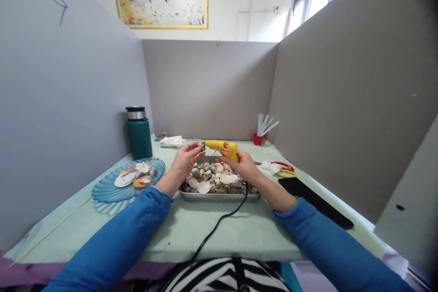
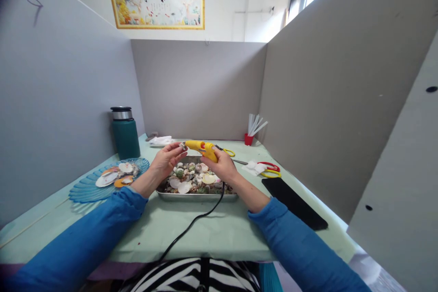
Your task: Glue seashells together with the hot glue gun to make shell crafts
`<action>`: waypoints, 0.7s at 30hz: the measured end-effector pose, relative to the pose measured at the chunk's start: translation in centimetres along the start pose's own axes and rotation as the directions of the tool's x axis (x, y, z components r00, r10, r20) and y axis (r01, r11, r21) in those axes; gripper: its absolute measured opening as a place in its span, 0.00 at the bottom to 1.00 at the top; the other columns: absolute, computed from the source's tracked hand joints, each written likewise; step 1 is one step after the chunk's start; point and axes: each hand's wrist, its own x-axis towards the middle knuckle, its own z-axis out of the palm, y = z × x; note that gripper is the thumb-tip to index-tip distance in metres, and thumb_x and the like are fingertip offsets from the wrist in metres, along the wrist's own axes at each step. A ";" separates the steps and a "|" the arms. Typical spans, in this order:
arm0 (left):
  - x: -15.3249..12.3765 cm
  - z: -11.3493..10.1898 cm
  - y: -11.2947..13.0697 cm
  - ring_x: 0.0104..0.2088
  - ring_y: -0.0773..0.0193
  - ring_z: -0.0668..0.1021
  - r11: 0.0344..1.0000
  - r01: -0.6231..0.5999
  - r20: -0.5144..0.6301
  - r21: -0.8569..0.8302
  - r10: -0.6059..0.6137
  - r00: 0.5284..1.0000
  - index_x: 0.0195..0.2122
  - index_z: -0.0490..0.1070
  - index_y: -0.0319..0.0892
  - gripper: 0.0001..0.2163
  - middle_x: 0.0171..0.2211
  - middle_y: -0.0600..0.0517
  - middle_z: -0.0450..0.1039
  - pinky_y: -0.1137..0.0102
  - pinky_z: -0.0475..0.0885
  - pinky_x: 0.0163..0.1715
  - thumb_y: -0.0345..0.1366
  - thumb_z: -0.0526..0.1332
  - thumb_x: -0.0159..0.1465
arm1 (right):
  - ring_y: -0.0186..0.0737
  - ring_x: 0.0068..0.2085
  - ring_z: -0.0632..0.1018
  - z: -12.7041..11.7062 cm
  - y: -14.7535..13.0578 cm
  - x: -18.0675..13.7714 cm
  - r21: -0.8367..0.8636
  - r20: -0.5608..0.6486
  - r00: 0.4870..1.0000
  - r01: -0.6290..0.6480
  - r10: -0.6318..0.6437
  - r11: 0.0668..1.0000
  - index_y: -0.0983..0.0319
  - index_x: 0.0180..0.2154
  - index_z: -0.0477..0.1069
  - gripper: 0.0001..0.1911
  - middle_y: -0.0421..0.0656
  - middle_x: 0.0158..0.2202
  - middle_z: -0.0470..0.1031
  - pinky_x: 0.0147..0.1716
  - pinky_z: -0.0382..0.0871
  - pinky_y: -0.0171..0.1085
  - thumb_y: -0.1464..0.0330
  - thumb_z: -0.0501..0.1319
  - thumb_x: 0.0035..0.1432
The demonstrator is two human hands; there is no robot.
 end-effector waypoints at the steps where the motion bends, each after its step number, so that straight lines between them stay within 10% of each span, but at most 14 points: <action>1: 0.0 0.0 0.0 0.33 0.64 0.79 1.000 -0.003 0.002 0.001 0.003 1.000 0.34 0.71 0.35 0.14 0.31 0.49 0.75 0.68 0.74 0.38 0.25 0.69 0.46 | 0.32 0.21 0.65 0.0 0.2 0.0 -0.016 -0.003 1.000 0.003 -0.003 1.000 0.63 0.33 0.70 0.16 0.36 0.19 0.64 0.21 0.57 0.32 0.56 0.61 0.51; 21: -0.1 0.1 0.1 0.34 0.65 0.79 1.000 -0.010 0.004 -0.009 0.010 1.000 0.33 0.72 0.36 0.13 0.33 0.50 0.76 0.69 0.74 0.40 0.24 0.69 0.47 | 0.32 0.24 0.65 0.2 0.7 -0.1 -0.123 -0.032 0.998 0.051 -0.055 0.991 0.63 0.34 0.72 0.18 0.38 0.22 0.65 0.21 0.57 0.30 0.54 0.60 0.51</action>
